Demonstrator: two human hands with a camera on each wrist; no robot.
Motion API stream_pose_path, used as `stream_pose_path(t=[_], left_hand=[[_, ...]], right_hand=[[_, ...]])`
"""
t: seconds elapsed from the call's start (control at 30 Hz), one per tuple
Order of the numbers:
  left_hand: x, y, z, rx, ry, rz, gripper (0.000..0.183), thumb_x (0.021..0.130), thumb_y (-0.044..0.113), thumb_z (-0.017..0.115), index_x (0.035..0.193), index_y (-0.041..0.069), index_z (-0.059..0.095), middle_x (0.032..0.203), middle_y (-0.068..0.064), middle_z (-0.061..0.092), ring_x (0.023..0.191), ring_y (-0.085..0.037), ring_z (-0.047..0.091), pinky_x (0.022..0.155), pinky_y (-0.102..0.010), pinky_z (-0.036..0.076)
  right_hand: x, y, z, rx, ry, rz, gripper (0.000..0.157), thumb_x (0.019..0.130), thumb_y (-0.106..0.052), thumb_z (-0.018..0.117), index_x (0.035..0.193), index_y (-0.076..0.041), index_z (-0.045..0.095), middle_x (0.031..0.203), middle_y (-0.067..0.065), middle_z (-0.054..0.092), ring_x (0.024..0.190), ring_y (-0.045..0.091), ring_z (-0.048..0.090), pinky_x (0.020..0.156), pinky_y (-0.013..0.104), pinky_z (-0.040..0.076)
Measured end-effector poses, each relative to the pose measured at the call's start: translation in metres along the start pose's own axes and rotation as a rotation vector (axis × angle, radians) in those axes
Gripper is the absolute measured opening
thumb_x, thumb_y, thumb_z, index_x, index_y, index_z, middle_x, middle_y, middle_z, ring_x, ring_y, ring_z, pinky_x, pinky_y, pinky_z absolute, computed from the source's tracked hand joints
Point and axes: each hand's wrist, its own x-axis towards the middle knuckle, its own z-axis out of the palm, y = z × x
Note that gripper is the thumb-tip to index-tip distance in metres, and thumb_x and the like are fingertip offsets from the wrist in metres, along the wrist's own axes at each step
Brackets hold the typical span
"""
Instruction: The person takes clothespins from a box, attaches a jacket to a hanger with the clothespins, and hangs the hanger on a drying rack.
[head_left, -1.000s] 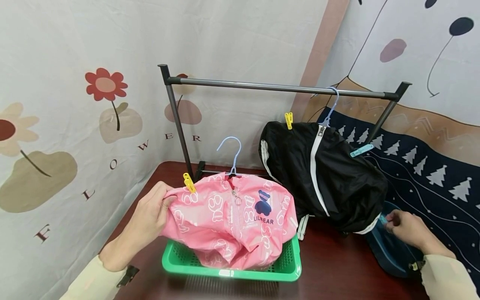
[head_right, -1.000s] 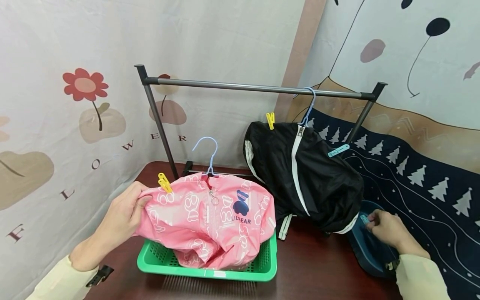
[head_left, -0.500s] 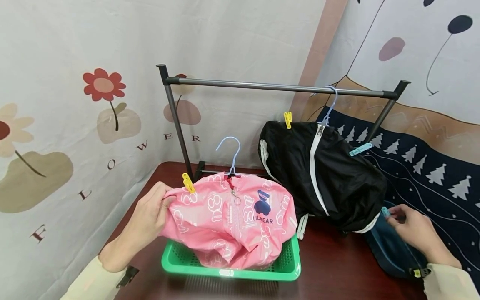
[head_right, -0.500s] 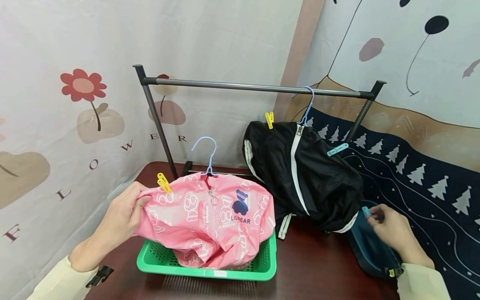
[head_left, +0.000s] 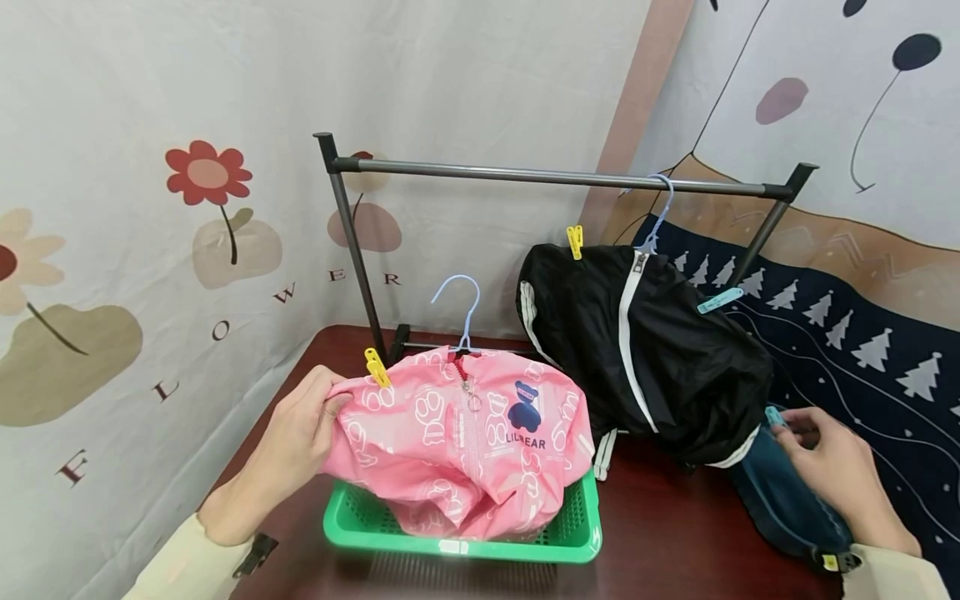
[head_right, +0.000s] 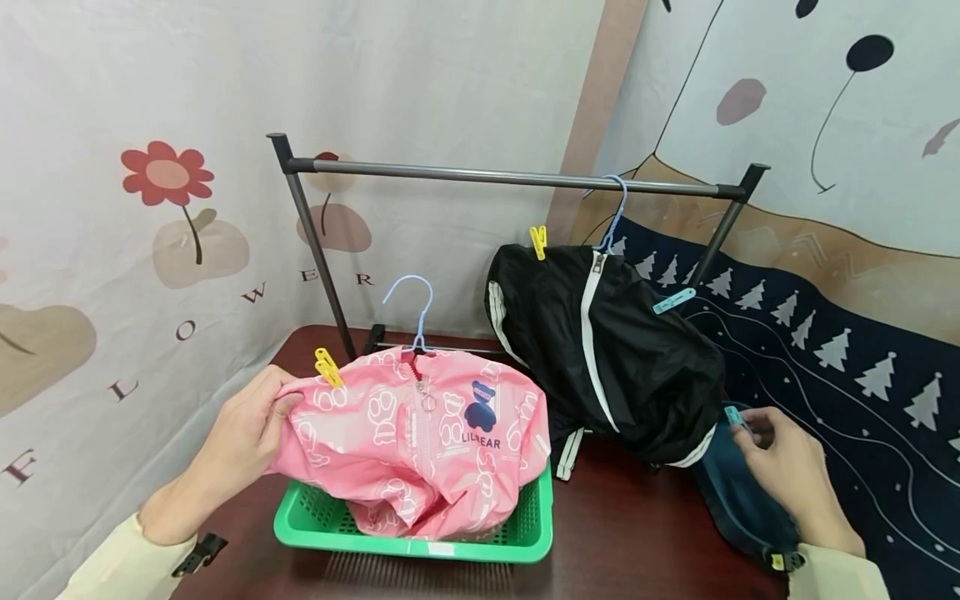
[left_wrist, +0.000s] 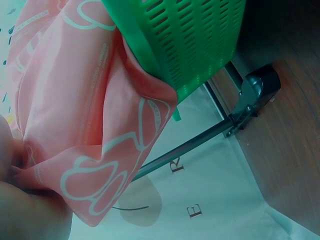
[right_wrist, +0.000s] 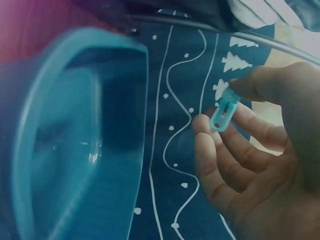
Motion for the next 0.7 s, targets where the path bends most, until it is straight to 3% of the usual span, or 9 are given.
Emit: stream_pose_path(t=[0.37, 0.47, 0.6, 0.7], left_hand=[[0.0, 0.0, 0.0, -0.006, 0.004, -0.003, 0.033, 0.089, -0.01, 0.09, 0.111, 0.005, 0.069, 0.103, -0.001, 0.067, 0.091, -0.009, 0.06, 0.084, -0.007, 0.052], [0.0, 0.001, 0.0, -0.006, 0.005, -0.001, 0.033, 0.089, -0.01, 0.09, 0.111, 0.004, 0.069, 0.103, -0.001, 0.066, 0.091, -0.009, 0.06, 0.084, -0.007, 0.052], [0.0, 0.0, 0.0, -0.005, 0.006, 0.0, 0.034, 0.089, -0.01, 0.09, 0.112, 0.004, 0.069, 0.103, -0.002, 0.066, 0.09, -0.008, 0.059, 0.084, -0.006, 0.052], [-0.001, 0.0, 0.0, -0.005, 0.006, 0.0, 0.034, 0.089, -0.01, 0.09, 0.112, 0.004, 0.069, 0.103, -0.002, 0.066, 0.09, -0.008, 0.059, 0.084, -0.006, 0.052]], right_hand=[[-0.017, -0.029, -0.006, 0.042, 0.191, 0.068, 0.029, 0.113, -0.024, 0.076, 0.13, -0.001, 0.077, 0.103, 0.018, 0.081, 0.079, -0.028, 0.042, 0.066, 0.013, 0.037], [-0.02, -0.036, -0.008, 0.059, 0.232, 0.062, 0.027, 0.112, -0.022, 0.077, 0.13, -0.002, 0.078, 0.099, 0.007, 0.079, 0.081, -0.029, 0.044, 0.067, 0.007, 0.038], [-0.024, -0.046, -0.01, 0.103, 0.289, 0.066, 0.027, 0.111, -0.02, 0.079, 0.131, -0.002, 0.079, 0.096, -0.032, 0.064, 0.085, -0.03, 0.046, 0.069, 0.001, 0.04], [-0.027, -0.054, -0.011, 0.14, 0.341, 0.066, 0.027, 0.109, -0.017, 0.081, 0.132, -0.003, 0.08, 0.096, -0.05, 0.049, 0.086, -0.03, 0.047, 0.071, -0.002, 0.04]])
